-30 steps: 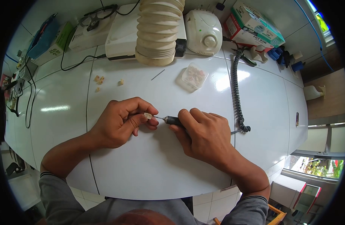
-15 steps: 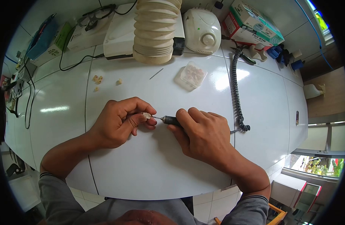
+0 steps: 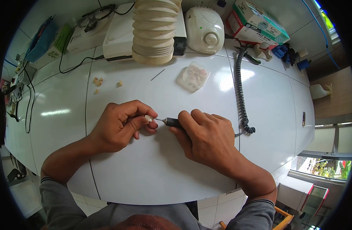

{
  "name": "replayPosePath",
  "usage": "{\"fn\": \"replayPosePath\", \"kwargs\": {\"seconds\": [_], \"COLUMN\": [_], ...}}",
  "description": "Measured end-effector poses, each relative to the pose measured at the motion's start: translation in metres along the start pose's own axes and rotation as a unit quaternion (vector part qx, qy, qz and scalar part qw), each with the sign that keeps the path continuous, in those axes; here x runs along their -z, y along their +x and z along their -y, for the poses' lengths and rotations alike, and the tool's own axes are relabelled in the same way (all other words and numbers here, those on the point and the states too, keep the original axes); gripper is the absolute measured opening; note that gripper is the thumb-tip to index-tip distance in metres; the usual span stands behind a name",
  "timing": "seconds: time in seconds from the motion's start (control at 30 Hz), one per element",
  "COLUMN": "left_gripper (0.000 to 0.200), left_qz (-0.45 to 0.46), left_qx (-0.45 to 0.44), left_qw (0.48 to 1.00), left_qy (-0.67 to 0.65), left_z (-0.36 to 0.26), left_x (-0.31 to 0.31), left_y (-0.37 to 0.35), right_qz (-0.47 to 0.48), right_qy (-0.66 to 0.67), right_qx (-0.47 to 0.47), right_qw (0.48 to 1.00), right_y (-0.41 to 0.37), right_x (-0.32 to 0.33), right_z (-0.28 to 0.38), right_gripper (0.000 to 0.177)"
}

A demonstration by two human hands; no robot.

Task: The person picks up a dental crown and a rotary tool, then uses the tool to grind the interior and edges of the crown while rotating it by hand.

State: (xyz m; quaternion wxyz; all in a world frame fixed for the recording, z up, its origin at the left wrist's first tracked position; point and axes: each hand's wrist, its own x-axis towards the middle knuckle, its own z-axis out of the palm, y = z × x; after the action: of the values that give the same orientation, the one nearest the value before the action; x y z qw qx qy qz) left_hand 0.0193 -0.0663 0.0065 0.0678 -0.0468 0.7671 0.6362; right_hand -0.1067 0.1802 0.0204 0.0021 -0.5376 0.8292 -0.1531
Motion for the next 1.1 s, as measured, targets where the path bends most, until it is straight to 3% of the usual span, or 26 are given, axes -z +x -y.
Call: {"fn": "replayPosePath", "kwargs": {"seconds": [1.1], "left_gripper": [0.022], "left_qz": [0.017], "left_qx": [-0.045], "left_qw": [0.999], "left_qy": [-0.015], "left_z": [0.007], "left_x": [0.0009], "left_y": [0.0002], "right_qz": [-0.008], "right_qy": [0.003], "right_qx": [0.001], "right_qw": [1.0], "right_y": [-0.0019], "right_x": [-0.0017], "right_z": [-0.0016], "right_gripper": [0.028]}}
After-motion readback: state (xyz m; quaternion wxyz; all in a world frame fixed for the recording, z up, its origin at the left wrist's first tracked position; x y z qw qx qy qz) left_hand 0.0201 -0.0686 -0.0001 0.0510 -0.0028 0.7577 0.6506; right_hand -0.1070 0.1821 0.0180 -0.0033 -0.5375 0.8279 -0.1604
